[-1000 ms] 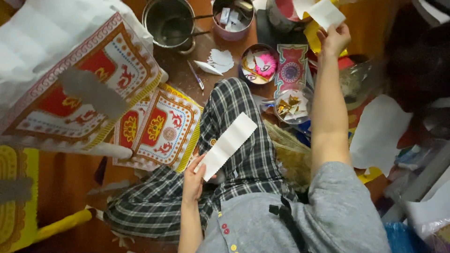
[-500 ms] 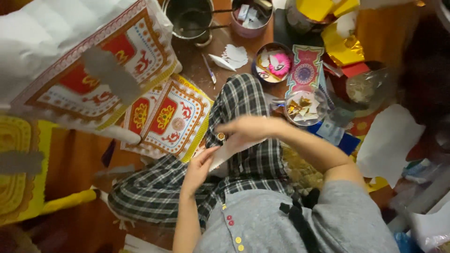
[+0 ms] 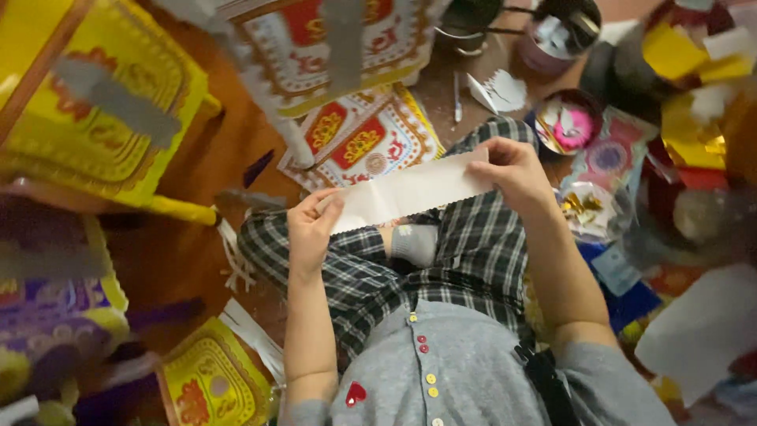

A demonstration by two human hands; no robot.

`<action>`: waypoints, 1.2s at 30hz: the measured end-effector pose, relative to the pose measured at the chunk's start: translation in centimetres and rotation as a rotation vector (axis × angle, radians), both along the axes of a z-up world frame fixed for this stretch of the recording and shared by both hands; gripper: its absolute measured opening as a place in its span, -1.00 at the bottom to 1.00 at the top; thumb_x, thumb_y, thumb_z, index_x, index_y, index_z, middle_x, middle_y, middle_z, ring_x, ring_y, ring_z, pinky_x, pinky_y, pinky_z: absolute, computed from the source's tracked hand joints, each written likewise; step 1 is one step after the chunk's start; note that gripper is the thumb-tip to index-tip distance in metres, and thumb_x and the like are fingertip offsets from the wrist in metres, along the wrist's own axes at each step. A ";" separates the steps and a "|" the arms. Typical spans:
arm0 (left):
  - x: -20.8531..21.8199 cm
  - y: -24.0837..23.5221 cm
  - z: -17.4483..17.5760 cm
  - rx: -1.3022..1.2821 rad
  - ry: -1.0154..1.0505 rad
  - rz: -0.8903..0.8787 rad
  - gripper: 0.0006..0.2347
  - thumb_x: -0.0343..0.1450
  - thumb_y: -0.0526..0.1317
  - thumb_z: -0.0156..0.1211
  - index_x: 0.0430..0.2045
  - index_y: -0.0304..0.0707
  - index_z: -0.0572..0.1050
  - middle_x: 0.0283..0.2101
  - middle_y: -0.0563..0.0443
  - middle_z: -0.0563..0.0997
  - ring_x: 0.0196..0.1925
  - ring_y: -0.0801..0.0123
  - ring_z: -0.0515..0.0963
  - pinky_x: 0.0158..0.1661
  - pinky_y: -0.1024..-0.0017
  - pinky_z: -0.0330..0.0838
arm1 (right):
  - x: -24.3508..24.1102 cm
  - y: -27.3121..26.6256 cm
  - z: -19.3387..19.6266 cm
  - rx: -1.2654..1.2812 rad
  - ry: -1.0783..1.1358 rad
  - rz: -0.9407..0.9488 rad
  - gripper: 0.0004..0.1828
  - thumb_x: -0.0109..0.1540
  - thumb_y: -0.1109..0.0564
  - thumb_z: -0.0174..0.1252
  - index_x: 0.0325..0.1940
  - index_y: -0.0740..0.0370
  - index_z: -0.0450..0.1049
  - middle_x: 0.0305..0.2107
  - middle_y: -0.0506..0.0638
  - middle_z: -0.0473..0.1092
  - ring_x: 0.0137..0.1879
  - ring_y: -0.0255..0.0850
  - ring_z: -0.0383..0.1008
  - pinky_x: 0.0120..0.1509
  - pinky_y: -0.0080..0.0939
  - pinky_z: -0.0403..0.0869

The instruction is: Assembling decorative paper structures by gluing printed panels onto paper bases

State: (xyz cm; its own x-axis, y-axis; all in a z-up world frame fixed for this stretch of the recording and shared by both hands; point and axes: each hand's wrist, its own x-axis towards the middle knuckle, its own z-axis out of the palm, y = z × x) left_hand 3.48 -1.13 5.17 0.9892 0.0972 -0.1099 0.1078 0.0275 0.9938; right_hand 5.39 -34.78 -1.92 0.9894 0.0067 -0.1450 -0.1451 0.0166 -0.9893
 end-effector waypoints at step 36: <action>-5.9 7.5 3.9 -0.065 -0.232 -0.633 -0.88 0.24 -0.54 0.27 -0.52 -0.36 0.65 -0.44 -0.20 0.65 -0.38 0.20 0.63 -0.27 0.29 0.52 | -1.4 2.6 6.8 0.519 -0.223 0.168 -0.94 0.03 0.47 0.00 -0.43 0.58 0.38 -0.52 0.38 0.30 -0.68 -0.15 0.34 -0.69 -0.25 0.44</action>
State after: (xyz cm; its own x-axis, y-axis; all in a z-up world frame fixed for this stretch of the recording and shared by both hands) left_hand -2.43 6.41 9.02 0.8520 -0.5081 0.1264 -0.0937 0.0895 0.9916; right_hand 4.02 -32.21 4.87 0.9749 0.1800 0.1309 0.0235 0.5015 -0.8648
